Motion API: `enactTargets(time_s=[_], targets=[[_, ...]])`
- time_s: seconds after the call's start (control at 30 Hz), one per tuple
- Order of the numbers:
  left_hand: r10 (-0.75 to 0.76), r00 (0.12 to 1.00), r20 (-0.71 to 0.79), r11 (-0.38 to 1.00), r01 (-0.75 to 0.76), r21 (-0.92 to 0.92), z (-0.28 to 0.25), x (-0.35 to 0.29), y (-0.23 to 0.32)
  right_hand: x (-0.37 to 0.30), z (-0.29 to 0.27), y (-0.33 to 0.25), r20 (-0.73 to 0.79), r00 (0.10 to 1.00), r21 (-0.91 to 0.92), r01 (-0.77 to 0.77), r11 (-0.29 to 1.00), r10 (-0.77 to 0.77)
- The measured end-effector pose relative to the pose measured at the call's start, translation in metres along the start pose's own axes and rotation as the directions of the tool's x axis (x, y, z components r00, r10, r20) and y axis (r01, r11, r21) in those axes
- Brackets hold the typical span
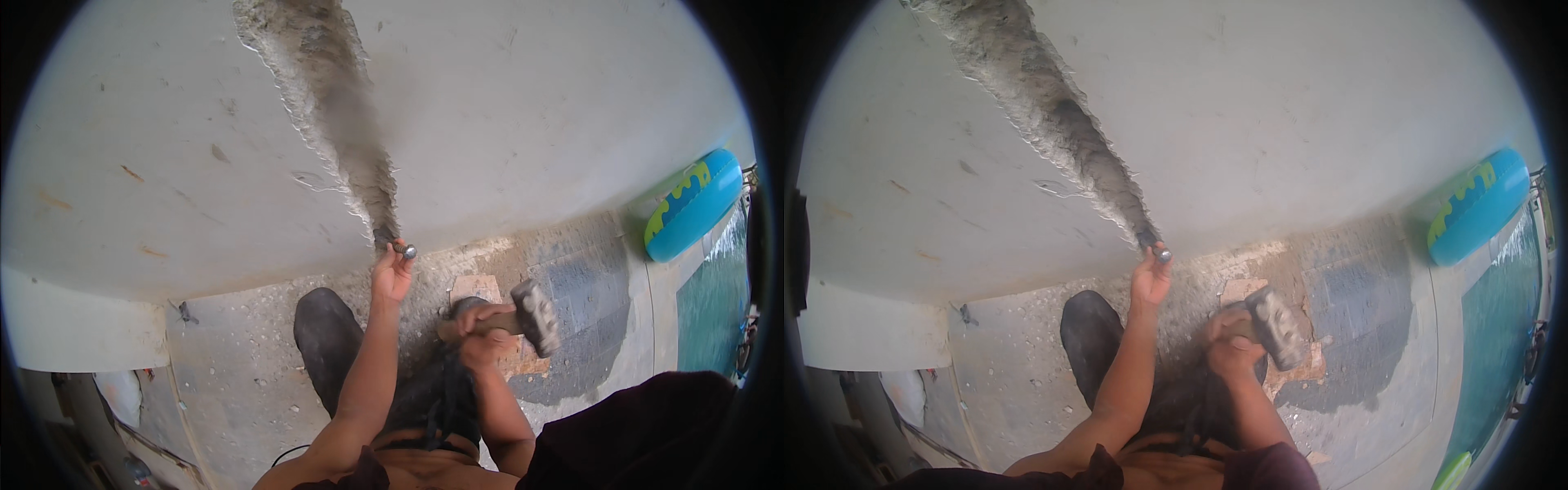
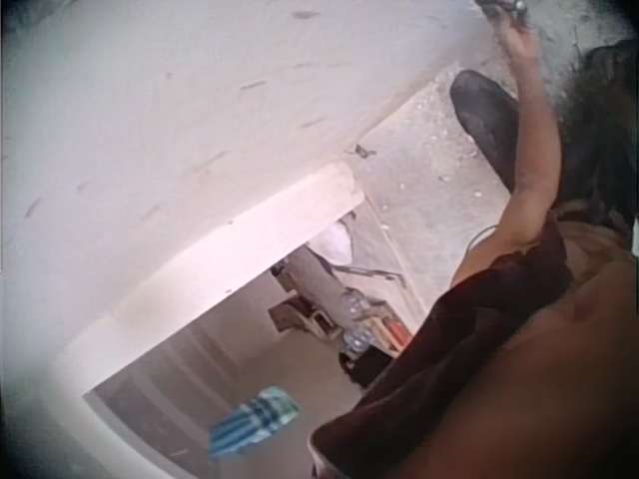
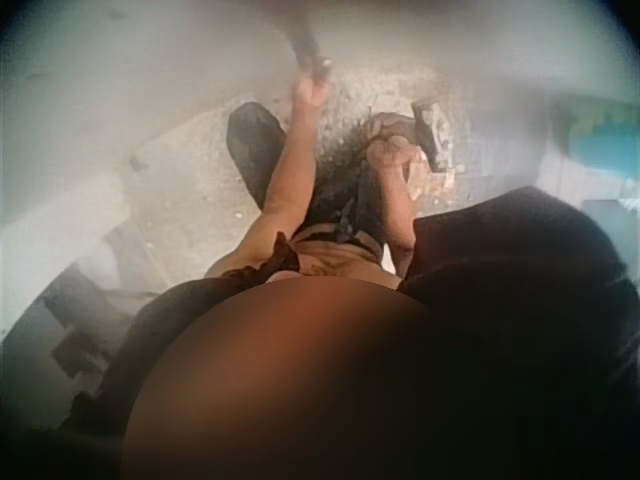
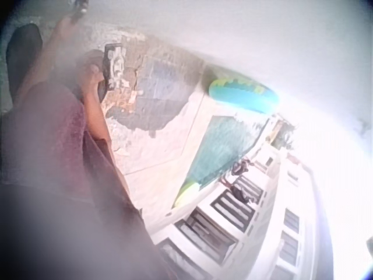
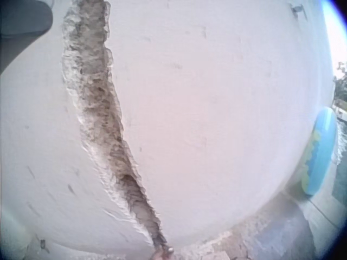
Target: The person uses a hammer and chisel to chip away at a vertical section of a white wall. They repeatedly strike the chisel to remove plaster and debris, creating a deeper groove in the wall surface.
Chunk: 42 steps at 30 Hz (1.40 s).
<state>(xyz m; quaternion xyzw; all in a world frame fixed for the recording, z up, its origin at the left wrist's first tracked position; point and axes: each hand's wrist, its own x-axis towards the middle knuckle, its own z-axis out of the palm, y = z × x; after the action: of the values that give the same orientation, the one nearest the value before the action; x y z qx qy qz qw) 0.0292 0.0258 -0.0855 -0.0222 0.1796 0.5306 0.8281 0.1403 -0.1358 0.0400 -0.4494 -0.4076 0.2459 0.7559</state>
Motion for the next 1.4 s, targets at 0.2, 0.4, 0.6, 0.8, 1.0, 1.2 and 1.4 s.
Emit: enactTargets(time_s=[0.2,0.4,0.6,0.8,1.0,1.2,1.4], targets=[[0.042,0.981,-0.189,0.965,-0.089,-0.245,-0.036,0.015,0.021,0.006,0.012,0.059,0.299,0.891,-0.722,-0.023,0.692,0.341],[-0.03,0.983,-0.179,0.999,0.032,0.006,-0.042,-0.026,0.015,-0.02,-0.003,0.017,0.227,0.946,-0.543,-0.074,0.837,0.231],[-0.274,0.889,-0.366,0.955,0.297,0.007,-0.035,-0.045,-0.003,-0.025,-0.021,-0.003,0.113,0.901,-0.509,-0.31,0.803,0.419],[-0.041,0.817,-0.575,0.952,0.207,0.227,0.008,-0.039,-0.029,-0.042,-0.04,-0.01,0.011,0.891,-0.47,-0.395,0.789,0.453],[0.069,0.793,-0.605,0.961,0.109,0.253,0.025,-0.01,-0.03,-0.037,-0.053,-0.009,-0.011,0.89,-0.419,-0.418,0.806,0.456],[0.159,0.739,-0.655,0.981,-0.044,0.188,0.028,0.019,-0.033,-0.022,-0.058,-0.015,0.024,0.916,-0.413,-0.356,0.838,0.401],[0.129,0.728,-0.673,0.991,-0.078,0.106,0.048,0.027,-0.036,-0.026,-0.049,0.014,0.193,0.979,-0.294,-0.001,0.956,0.06]])
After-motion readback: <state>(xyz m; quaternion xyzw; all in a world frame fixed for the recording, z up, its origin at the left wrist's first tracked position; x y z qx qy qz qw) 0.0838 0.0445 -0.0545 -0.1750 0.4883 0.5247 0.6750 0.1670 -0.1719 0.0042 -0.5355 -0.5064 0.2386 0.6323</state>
